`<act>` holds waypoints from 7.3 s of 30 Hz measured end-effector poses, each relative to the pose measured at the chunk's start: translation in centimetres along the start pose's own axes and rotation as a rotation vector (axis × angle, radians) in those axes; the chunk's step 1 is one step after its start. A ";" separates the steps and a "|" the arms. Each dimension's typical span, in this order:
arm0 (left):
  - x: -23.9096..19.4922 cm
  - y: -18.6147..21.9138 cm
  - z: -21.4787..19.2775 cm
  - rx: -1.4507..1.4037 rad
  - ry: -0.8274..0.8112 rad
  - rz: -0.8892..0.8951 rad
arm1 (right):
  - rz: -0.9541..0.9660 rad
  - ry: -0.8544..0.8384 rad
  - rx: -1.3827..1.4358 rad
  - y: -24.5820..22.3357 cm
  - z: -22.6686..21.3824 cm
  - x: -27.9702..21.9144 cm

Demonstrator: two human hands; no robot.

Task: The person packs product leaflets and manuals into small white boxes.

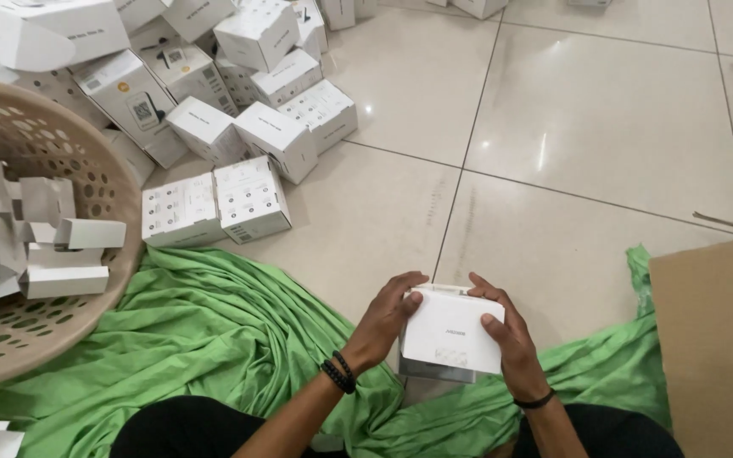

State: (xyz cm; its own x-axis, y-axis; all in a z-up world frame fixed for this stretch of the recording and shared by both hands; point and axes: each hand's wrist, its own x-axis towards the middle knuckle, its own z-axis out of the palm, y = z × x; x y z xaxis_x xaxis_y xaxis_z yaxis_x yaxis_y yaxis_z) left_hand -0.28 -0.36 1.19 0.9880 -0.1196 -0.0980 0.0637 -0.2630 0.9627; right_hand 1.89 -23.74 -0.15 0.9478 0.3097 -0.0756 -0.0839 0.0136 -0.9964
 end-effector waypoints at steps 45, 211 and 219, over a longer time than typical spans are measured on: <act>0.1 -3.3 1.5 0.231 0.172 -0.126 | 0.135 0.048 -0.529 2.5 -0.5 0.6; 5.8 -8.4 -3.3 -0.225 0.115 -0.403 | 0.463 -0.025 -0.094 6.8 -4.4 8.3; 4.2 -5.0 -2.1 0.189 0.330 -0.532 | 0.481 0.101 -0.192 5.5 -4.9 7.6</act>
State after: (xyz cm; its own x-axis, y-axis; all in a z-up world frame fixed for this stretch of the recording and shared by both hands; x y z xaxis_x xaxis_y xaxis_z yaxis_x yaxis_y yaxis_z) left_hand 3.88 2.41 -3.48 0.8217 0.3652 -0.4376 0.5598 -0.3723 0.7403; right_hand 10.18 -25.99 -6.36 0.8418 0.1448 -0.5201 -0.4680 -0.2845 -0.8367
